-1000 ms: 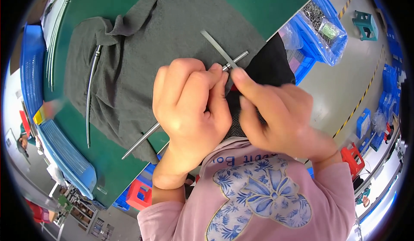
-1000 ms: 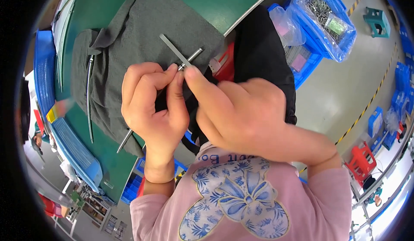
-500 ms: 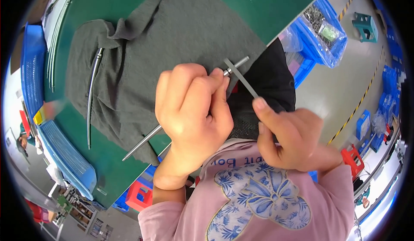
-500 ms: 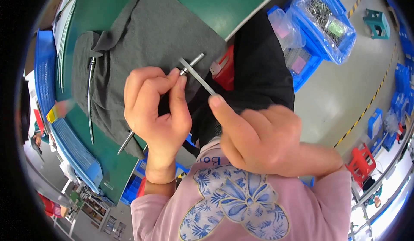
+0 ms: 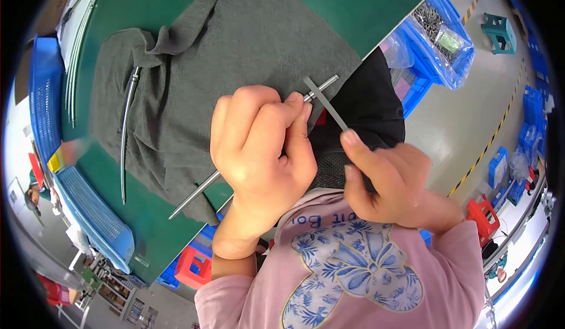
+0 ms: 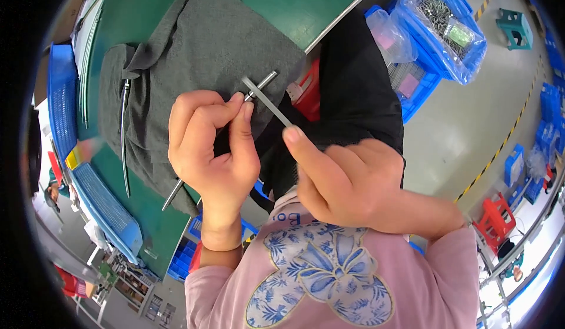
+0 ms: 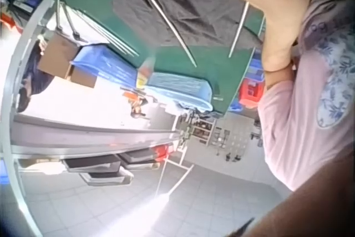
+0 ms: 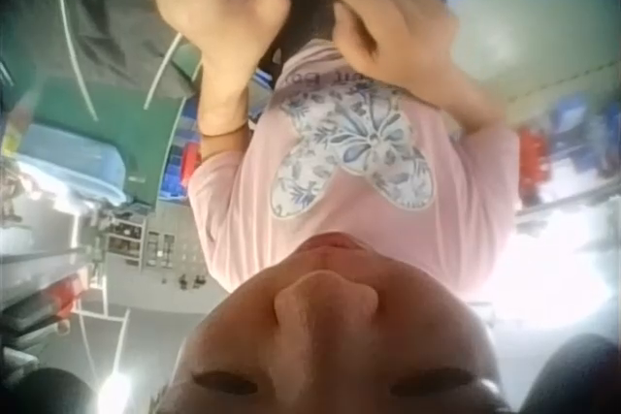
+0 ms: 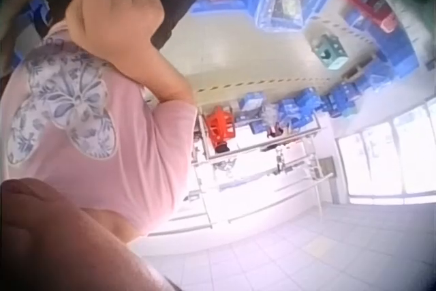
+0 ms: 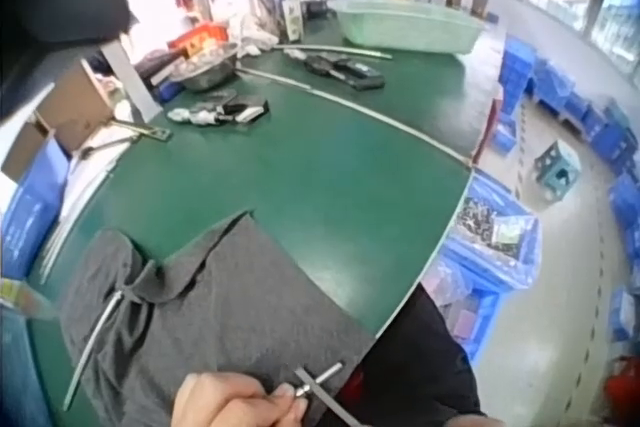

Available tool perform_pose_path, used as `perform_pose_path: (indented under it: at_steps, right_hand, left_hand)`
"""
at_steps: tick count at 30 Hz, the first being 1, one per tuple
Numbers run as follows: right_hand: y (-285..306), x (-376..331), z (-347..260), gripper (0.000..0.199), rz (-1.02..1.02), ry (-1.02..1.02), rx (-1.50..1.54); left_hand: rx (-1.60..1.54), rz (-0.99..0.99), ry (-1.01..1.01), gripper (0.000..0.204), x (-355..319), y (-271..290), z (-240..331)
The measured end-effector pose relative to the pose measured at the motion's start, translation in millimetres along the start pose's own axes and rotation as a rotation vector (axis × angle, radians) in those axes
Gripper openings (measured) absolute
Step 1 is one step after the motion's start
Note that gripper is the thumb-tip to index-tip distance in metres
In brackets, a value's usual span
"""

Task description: The person is using a hand file to smooth the edges of a metal component attached to a long metal rod at a workbench.

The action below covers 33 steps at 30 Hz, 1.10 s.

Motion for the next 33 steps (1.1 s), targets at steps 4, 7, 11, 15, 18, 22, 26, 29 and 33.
perform_pose_path:
  at_steps: [4,7,11,15,18,22,26,29,33]
  right_hand:
    - [-9,24,5,0.047,0.163,0.122,-0.035]
    - [-22,13,8,0.048,0.192,0.101,0.009]
    - [-29,6,11,0.047,0.251,0.077,0.004]
    - [-34,22,11,0.052,0.387,0.093,-0.03]
    - [-43,-3,20,0.055,0.327,0.074,-0.036]
    - [-35,27,18,0.053,0.363,0.213,0.004]
    - [-52,-13,24,0.053,0.245,0.129,0.039]
    - [-29,11,14,0.055,0.196,0.112,0.062]
    - [-11,8,3,0.054,0.029,0.039,0.067]
  left_hand:
    - [0.012,0.021,-0.031,0.018,1,0,1]
    - [-0.019,-0.019,0.014,0.018,1,1,0]
    - [0.003,-0.013,-0.012,0.018,2,0,1]
    - [-0.017,0.01,0.01,0.018,0,1,-1]
    - [0.006,-0.023,0.027,0.017,-1,-1,0]
    - [0.003,-0.004,0.034,0.018,2,1,1]
    - [0.008,-0.016,-0.003,0.017,2,-1,0]
    - [0.002,-0.005,0.013,0.018,0,-1,2]
    - [-0.003,0.002,0.018,0.017,-1,1,-2]
Point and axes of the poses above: each hand's wrist, its own x-axis towards the middle knuckle, its own y-axis out of the back of the hand, z = x × y, the point moved 6 cm from there along x, towards the middle knuckle, and after that the axes turned 11 degrees about -z, right-handed, at the moved point
